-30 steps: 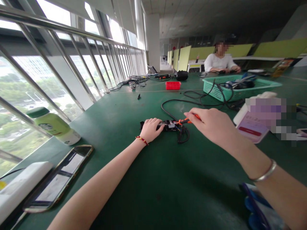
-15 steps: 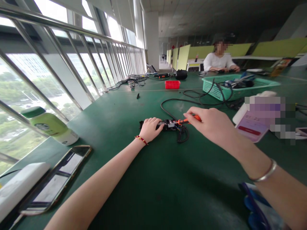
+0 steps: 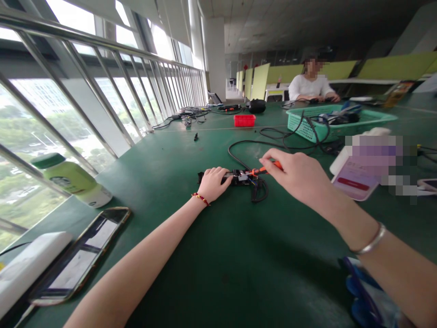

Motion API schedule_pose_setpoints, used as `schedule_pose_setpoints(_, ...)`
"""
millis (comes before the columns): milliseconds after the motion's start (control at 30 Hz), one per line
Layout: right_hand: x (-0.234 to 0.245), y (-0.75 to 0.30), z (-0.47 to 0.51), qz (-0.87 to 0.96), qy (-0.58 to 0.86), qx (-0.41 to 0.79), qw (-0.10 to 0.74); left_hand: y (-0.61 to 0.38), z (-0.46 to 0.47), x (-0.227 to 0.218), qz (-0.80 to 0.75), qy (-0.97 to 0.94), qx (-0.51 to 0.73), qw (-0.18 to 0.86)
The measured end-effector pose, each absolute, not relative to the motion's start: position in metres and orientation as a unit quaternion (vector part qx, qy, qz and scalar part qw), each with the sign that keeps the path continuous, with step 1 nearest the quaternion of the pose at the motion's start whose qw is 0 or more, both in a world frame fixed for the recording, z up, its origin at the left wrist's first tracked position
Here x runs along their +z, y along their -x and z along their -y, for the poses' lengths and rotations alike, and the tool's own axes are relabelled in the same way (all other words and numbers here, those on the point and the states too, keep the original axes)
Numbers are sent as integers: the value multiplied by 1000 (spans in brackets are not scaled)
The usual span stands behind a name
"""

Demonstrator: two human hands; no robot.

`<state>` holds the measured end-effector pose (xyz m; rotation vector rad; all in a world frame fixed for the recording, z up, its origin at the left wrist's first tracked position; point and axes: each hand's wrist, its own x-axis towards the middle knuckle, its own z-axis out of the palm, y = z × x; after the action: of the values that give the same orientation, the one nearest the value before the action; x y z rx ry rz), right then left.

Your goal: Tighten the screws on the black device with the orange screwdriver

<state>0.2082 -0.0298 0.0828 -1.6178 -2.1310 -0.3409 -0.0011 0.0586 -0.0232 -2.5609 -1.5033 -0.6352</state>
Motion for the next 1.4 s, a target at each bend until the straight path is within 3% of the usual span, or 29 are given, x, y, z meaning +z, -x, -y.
schedule_pose_setpoints(200,83,-209,27,776,544,-132,290,1,-59,-23,496,842,-206,51)
schedule_pose_setpoints(433,84,-209,28,753,615,-106,210,0,-57,-20,500,841,-202,44)
schedule_pose_setpoints(667,85,-210,28,773,562,-133,262,2,-60,-24,493,844,-207,51)
schedule_pose_setpoints(900,86,-209,30,756,617,-85,203,1,-60,-24,493,842,-214,42)
schedule_pose_setpoints(1133,82,-209,26,771,569,-83,275,1,-59,-23,496,842,-209,45)
schedule_pose_setpoints(1400,81,-205,29,753,600,-39,267,1,-59,-23,496,841,-212,44)
